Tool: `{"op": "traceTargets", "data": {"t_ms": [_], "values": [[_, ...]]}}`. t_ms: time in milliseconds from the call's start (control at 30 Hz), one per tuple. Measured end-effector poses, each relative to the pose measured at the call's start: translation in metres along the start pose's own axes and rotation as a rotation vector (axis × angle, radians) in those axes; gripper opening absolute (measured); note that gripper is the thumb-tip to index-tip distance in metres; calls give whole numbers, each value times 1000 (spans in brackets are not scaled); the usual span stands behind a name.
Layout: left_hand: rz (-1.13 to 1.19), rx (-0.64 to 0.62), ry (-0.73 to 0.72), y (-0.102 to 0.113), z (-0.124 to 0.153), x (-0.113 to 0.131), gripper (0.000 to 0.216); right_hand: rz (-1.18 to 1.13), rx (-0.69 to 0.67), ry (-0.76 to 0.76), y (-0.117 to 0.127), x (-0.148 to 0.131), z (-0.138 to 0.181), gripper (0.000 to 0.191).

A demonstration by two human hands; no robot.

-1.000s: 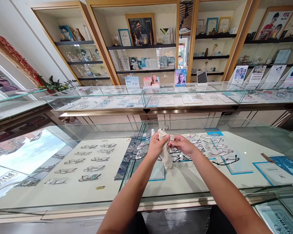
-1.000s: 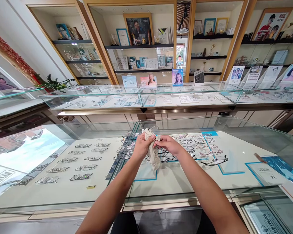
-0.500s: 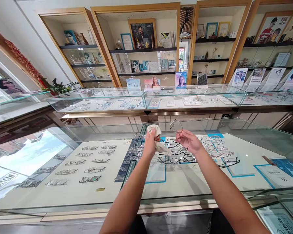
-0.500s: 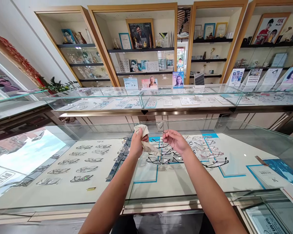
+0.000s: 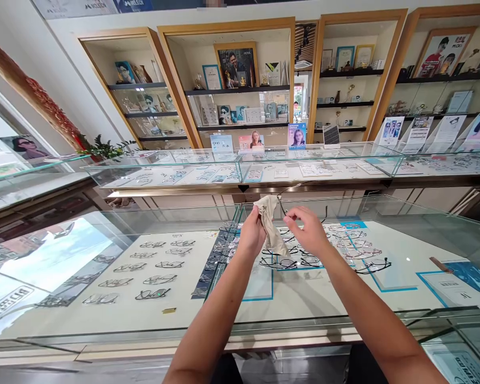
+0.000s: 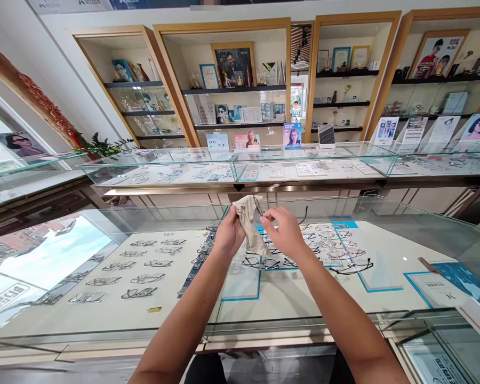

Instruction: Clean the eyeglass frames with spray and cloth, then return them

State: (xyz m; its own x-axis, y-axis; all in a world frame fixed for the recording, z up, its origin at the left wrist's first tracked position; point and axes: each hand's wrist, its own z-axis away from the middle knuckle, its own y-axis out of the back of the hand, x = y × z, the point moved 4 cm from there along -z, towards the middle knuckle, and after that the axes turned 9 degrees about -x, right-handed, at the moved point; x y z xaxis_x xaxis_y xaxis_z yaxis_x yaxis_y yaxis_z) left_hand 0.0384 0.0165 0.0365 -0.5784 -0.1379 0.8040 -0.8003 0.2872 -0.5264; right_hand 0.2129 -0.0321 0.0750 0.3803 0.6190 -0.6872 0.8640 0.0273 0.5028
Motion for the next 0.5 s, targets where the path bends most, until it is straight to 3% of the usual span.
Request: {"op": "traceTargets", "data": {"t_ms": [100,233,367,500], "values": [[182,-95,57,-25,6,9,43,513,-45,94,-13,-27,-1,23],[354,-88,133,-41,14,20,39,839,-128,93,-31,-35,1,26],[452,-15,166,-46,10,26,36,889,-179,81,-33,-34,9,25],[398,149,109,-39,-5,39,22,647,-220,59,-14,-41,12,20]]}}
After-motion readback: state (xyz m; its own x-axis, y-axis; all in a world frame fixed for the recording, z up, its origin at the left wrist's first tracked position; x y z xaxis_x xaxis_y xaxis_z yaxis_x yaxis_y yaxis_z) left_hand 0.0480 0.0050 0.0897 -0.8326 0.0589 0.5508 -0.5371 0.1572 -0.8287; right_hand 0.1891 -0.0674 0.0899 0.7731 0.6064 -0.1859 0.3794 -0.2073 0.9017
